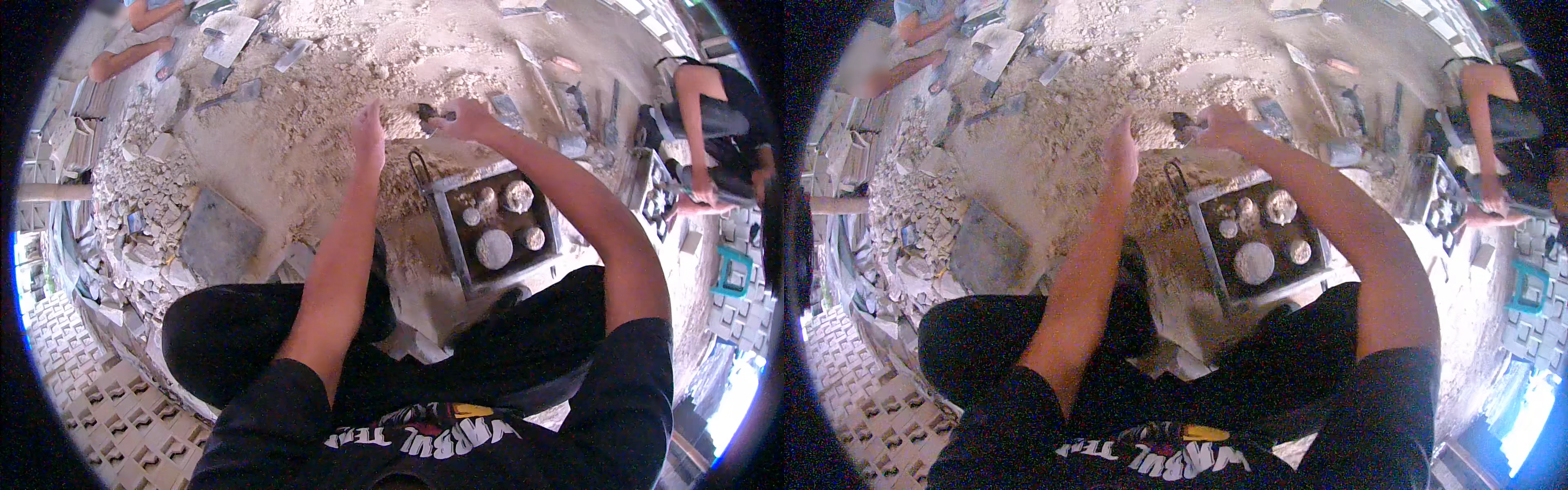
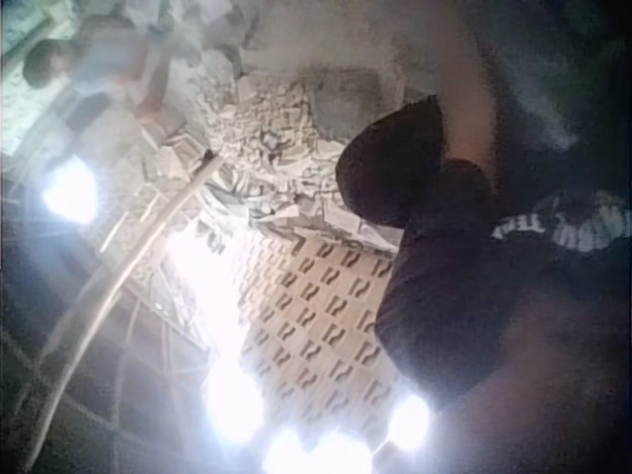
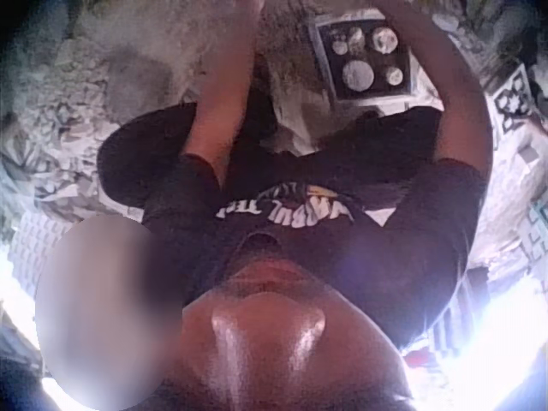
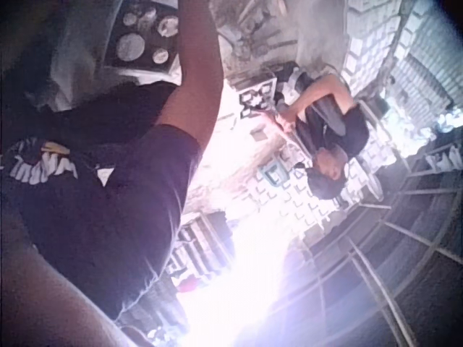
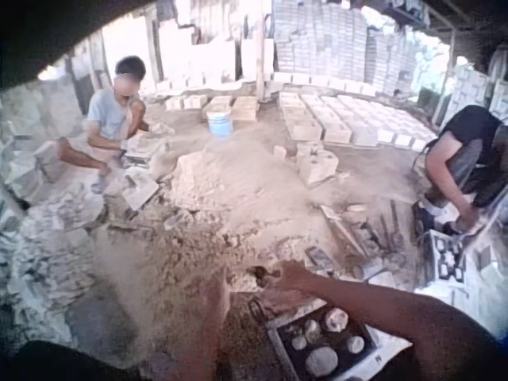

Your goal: The person fills a metal mold with white powder and small stone cylinders, then compacts the material around the cylinders using a small tool and a hammer.

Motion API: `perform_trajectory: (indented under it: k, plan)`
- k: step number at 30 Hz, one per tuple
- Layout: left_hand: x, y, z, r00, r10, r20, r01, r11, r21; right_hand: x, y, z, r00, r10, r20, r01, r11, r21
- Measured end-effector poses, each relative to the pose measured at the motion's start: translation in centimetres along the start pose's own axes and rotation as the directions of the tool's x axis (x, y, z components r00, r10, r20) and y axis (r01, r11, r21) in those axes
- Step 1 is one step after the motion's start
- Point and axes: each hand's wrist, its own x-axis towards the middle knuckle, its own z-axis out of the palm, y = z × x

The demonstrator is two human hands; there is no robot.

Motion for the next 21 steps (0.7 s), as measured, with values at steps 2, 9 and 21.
perform_trajectory:
  k: [2, 9, 21]
  plan:
    - [-1.8, 1.6, 2.0, 0.951, -0.278, 0.133, 0.286, 0.957, -0.049, -3.1, 0.7, -2.5, 1.0, 0.023, -0.02, -0.022, 0.998, 0.063]
    - [-10.5, 3.1, 6.3, 0.685, -0.438, 0.582, 0.656, 0.718, -0.232, -16.0, 4.3, -6.5, 0.996, 0.085, 0.042, -0.083, 0.996, -0.034]
    - [-14.2, 3.8, 8.0, 0.619, -0.435, 0.653, 0.509, 0.856, 0.088, -25.5, 4.9, -4.6, 1.0, 0.017, -0.003, -0.017, 0.975, -0.22]
